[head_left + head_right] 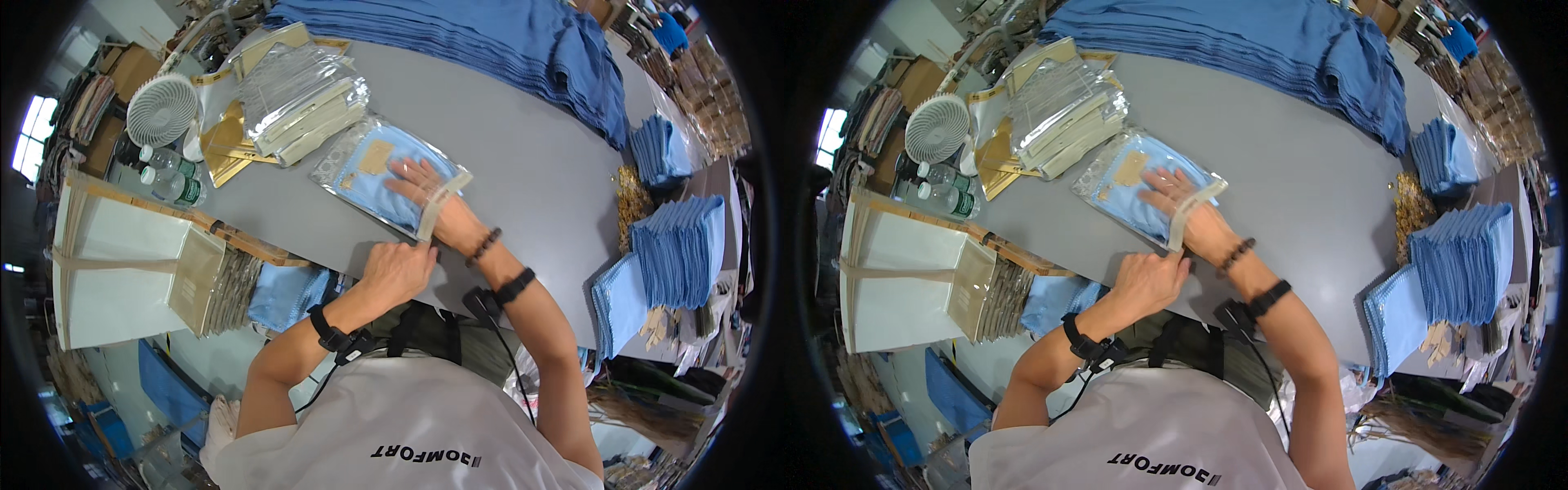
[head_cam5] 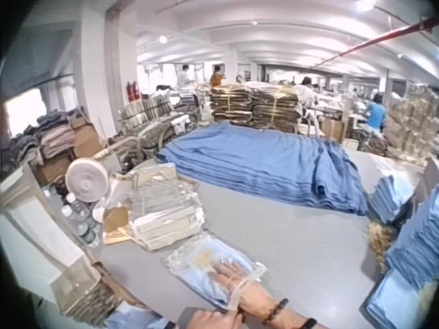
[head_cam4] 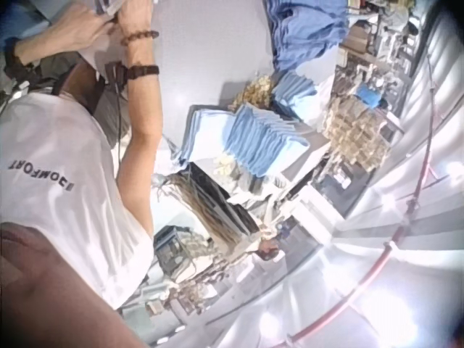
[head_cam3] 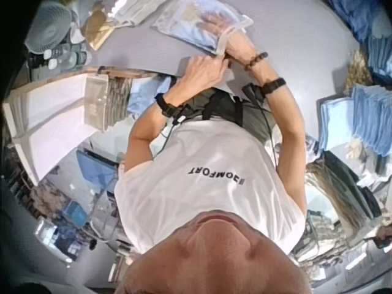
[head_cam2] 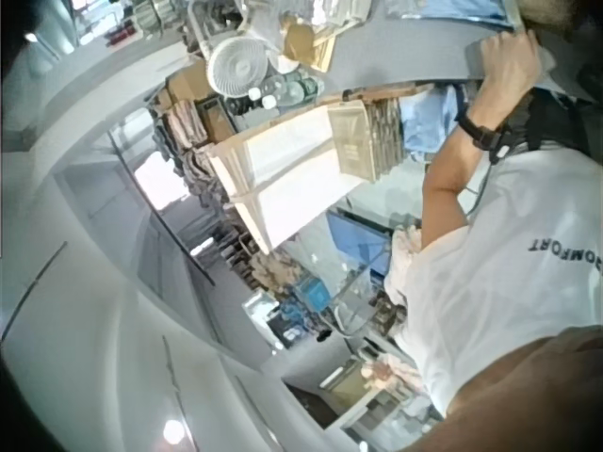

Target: The person folds light blue cloths, attaches a tag to each, and places them into clear plastic bags. The person repeats this process for multiple cloths, stacking the packaged items on the table.

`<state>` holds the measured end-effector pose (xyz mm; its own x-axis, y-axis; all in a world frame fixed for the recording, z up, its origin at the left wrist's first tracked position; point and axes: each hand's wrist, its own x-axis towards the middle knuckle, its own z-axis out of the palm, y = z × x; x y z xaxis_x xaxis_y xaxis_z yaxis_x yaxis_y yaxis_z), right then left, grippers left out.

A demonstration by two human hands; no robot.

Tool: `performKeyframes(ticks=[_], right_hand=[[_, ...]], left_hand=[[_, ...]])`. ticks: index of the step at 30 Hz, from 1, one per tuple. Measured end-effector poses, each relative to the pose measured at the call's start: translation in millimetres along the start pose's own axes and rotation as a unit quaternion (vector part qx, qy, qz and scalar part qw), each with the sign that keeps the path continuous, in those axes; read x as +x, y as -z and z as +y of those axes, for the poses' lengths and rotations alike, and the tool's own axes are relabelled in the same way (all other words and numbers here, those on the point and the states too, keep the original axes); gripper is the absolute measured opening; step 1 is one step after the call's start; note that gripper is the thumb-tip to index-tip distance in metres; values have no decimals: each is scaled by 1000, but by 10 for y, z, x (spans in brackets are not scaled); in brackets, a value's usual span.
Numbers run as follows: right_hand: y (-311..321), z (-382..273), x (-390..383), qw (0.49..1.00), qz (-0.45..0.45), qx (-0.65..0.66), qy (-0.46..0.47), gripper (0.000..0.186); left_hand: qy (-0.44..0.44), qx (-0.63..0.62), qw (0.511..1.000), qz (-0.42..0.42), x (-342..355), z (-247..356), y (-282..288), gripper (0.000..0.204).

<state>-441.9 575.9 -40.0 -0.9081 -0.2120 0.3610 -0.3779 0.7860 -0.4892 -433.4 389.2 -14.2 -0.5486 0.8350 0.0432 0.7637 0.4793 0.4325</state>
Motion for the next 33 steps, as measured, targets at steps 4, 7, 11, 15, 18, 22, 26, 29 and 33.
performKeyframes(ticks=[4, 7, 11, 15, 18, 22, 26, 29, 33], right_hand=[[41, -43, -150, 1000, -19, 18, 8, 50], [-55, -40, 173, 999, -36, -28, 3, 66], [-70, -121, 227, 990, -95, -84, -65, 78], [33, -154, -184, 984, -94, -149, -17, 81], [156, -281, -571, 985, -114, -126, -9, 70], [407, -658, -1008, 989, -131, -68, 21, 50], [655, -1009, -1450, 994, -96, 21, -47, 30], [647, -979, -1509, 957, 110, 35, -267, 27], [671, -691, -1368, 885, 23, 129, -447, 33]], left_hand=[[-13, -32, 999, -8, -124, 21, -54, 31], [-13, -7, 999, -39, -125, 35, -44, 33], [-68, -117, 991, 22, -213, -31, 82, 32], [-16, -175, 967, 184, -284, -296, 225, 28], [18, -54, 976, 209, -118, -539, 225, 36], [-31, 12, 984, 175, -18, -661, 122, 40], [-36, -90, 957, 272, -117, -623, 41, 35], [-32, -144, 924, 353, -463, -461, 1, 29], [-156, -228, 933, 232, -911, -252, -68, 19]])
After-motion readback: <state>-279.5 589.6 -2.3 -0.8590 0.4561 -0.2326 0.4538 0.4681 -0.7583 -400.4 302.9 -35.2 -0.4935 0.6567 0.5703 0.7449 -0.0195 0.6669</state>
